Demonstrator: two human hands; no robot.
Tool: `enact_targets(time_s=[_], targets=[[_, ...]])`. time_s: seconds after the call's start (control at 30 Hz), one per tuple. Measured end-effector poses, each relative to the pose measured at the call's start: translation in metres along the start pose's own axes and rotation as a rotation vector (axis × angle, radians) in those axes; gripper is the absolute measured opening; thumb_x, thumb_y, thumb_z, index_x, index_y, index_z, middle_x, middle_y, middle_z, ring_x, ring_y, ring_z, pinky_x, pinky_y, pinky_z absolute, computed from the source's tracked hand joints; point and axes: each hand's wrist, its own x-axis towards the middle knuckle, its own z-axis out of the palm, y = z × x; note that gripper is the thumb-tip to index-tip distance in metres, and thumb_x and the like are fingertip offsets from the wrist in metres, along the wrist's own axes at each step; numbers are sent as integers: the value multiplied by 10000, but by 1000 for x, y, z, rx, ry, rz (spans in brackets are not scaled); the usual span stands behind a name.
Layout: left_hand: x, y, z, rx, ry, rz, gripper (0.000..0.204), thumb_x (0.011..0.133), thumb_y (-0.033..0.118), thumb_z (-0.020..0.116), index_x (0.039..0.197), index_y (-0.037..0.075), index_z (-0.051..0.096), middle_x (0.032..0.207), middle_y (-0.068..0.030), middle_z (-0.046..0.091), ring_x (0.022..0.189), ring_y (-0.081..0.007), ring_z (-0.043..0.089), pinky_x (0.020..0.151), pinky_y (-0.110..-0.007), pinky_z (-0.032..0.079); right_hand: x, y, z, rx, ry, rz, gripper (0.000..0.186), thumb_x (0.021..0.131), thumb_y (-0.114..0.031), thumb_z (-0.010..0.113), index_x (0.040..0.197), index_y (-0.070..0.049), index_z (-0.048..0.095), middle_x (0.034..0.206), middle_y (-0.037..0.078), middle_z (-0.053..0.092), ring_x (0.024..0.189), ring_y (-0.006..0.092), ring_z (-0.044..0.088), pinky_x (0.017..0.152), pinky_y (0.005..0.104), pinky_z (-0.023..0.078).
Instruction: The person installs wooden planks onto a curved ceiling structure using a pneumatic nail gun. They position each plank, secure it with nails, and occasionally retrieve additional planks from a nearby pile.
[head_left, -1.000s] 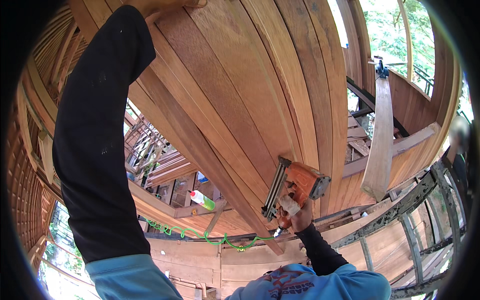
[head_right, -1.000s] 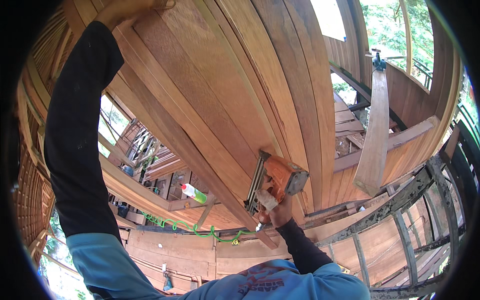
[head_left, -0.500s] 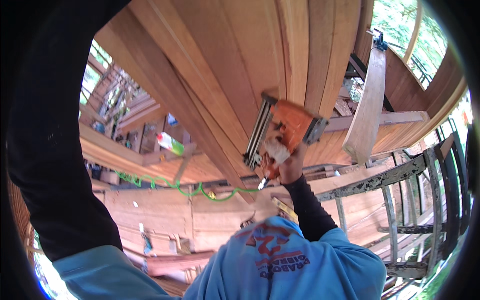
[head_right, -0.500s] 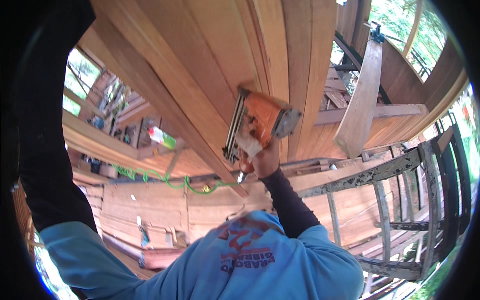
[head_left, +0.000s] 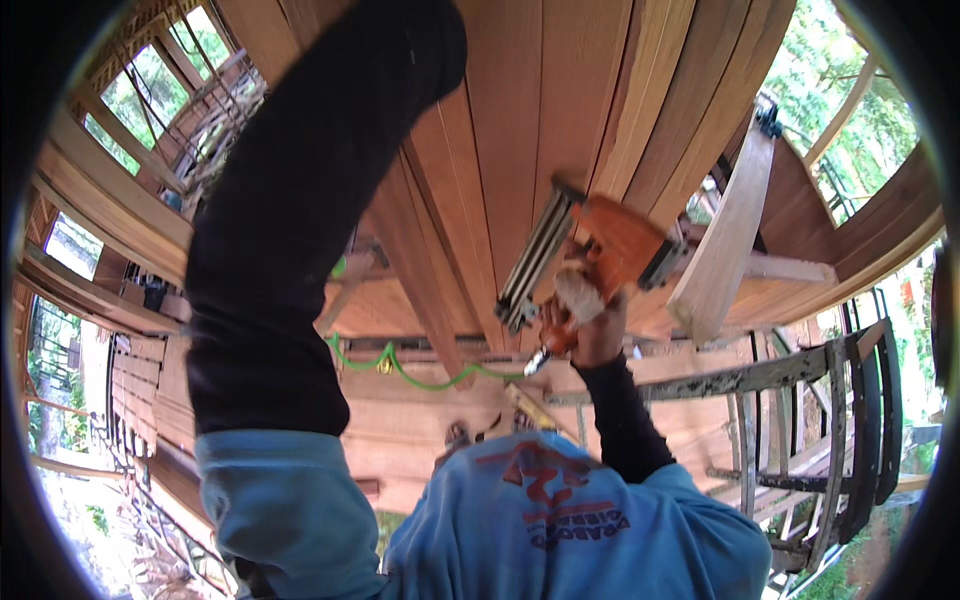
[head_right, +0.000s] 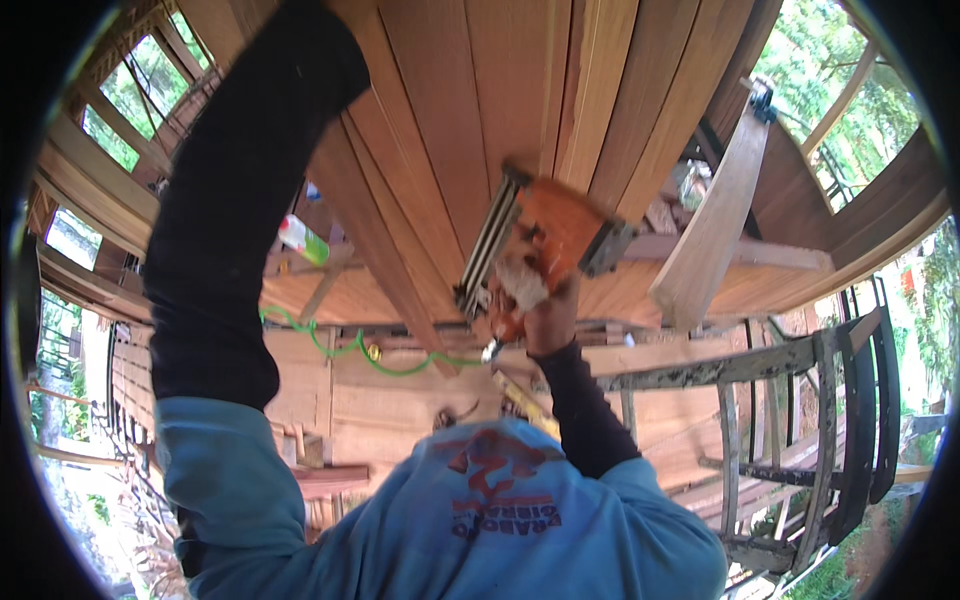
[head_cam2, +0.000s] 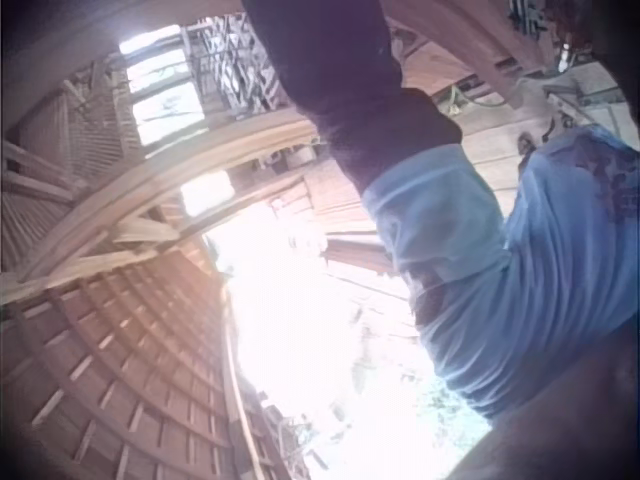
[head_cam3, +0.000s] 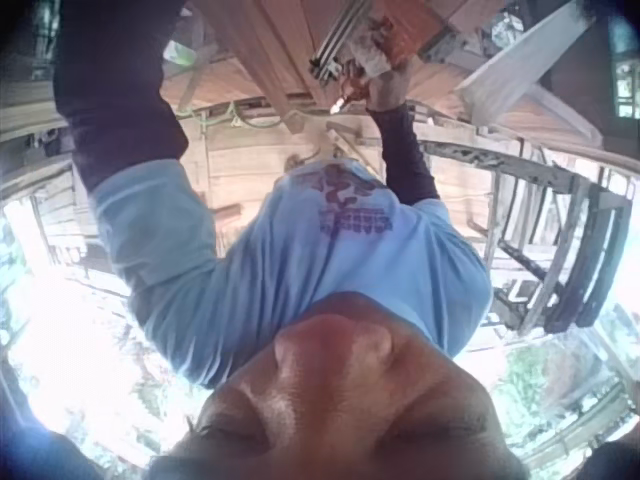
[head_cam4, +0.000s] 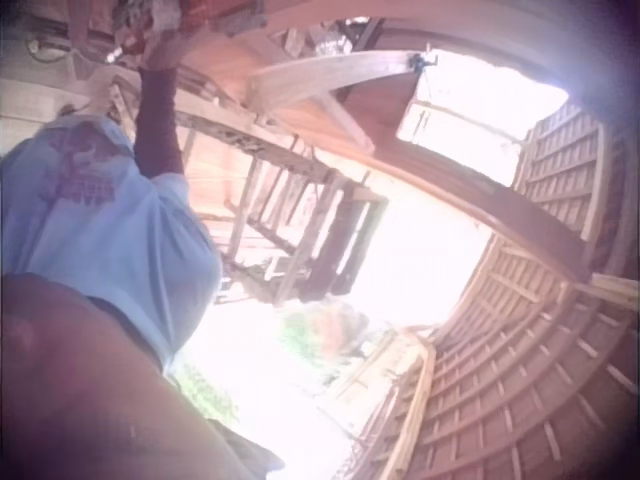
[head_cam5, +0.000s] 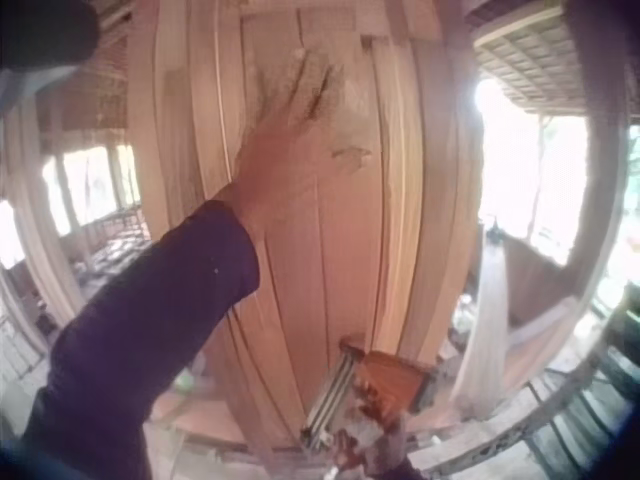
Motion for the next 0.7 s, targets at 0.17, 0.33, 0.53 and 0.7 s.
enact_targets(time_s=[0.17,0.33,0.53,0.7], targets=[[4,14,4,-25,36,-64,798,745,450,724,1340,-2,444,1400,-222,413,1348,-308,347,1095,-548,231,3,11,-21,-23,98,-65,363,833,-39,612,1185,-63,526,798,60,610,495,143,563,412,275,450],[2,15,-1,-85,-93,-117,877,771,530,659,1402,-1,360,1497,-214,263,1418,-331,194,1096,-642,83,5,4,-1,-6,40,-73,349,838,18,604,1145,-64,461,997,87,591,493,155,533,438,312,451],[24,29,-5,-116,-142,-166,982,743,619,618,1446,18,287,1503,-256,203,1429,-375,111,1044,-723,26,0,-5,10,30,77,-102,289,840,-41,653,1077,-22,489,648,3,515,482,121,557,417,271,430],[26,40,6,-60,-134,-198,960,709,507,690,1434,6,309,1483,-305,196,1418,-427,92,1021,-744,27,2,-2,8,40,71,-102,294,842,-55,657,1079,-20,487,655,25,539,477,128,557,427,279,442]])
